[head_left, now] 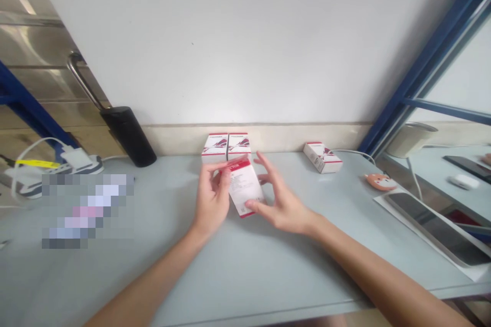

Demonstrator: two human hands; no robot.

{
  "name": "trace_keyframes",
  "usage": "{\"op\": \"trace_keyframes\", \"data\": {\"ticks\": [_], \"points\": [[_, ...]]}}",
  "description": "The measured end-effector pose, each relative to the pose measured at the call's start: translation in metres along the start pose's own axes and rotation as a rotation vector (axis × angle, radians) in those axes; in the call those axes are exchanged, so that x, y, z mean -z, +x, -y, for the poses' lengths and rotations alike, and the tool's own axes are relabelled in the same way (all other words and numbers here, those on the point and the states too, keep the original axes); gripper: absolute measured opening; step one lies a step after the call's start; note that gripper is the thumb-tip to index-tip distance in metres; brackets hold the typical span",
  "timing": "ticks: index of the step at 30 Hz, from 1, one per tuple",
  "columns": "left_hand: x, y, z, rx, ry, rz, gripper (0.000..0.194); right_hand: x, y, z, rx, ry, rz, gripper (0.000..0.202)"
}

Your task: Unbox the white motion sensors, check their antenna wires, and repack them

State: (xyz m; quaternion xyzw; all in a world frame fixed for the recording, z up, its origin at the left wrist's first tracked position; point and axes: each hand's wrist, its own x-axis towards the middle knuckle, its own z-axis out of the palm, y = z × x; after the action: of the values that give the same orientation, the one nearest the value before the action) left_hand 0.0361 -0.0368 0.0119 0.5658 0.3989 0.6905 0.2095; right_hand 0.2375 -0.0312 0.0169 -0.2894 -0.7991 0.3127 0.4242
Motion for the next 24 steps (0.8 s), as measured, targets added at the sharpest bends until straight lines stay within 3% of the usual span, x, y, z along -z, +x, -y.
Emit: {"op": "trace_keyframes", "data": {"ticks": [1, 3, 6, 9, 12, 14, 16, 19, 23, 24], "points": [[0.003, 0.004, 0.000, 0.079, -0.034, -0.061, 0.024, -0.002, -0.001, 0.000, -0.057, 0.007, 0.029, 0.102], [0.009, 0.012, 0.002, 0.223, -0.124, -0.113, 0.030, -0.006, -0.001, -0.001, -0.118, 0.027, 0.045, 0.088], [0.018, 0.022, 0.007, 0.347, -0.225, -0.015, 0.033, -0.008, 0.001, -0.002, -0.047, 0.060, -0.021, 0.065], [0.026, 0.029, 0.015, 0.252, -0.087, 0.046, 0.030, -0.008, 0.001, 0.001, 0.083, 0.009, -0.166, 0.052], [0.036, 0.036, 0.028, 0.044, 0.227, -0.085, 0.028, -0.002, 0.004, 0.010, 0.247, -0.137, -0.346, 0.041], [0.043, 0.040, 0.040, 0.062, 0.333, -0.163, 0.037, 0.003, 0.014, 0.020, 0.336, -0.269, -0.429, 0.041], [0.048, 0.043, 0.053, 0.171, 0.321, -0.090, 0.056, 0.004, 0.033, 0.029, 0.382, -0.405, -0.465, 0.042], [0.052, 0.046, 0.068, 0.262, 0.252, 0.060, 0.065, -0.011, 0.078, 0.037, 0.417, -0.658, -0.372, 0.033], [0.053, 0.051, 0.073, 0.267, 0.250, 0.096, 0.052, -0.050, 0.140, 0.025, 0.438, -0.943, 0.020, 0.031], [0.054, 0.052, 0.073, 0.263, 0.247, 0.104, 0.050, -0.058, 0.151, 0.019, 0.429, -0.978, 0.045, 0.030]]}}
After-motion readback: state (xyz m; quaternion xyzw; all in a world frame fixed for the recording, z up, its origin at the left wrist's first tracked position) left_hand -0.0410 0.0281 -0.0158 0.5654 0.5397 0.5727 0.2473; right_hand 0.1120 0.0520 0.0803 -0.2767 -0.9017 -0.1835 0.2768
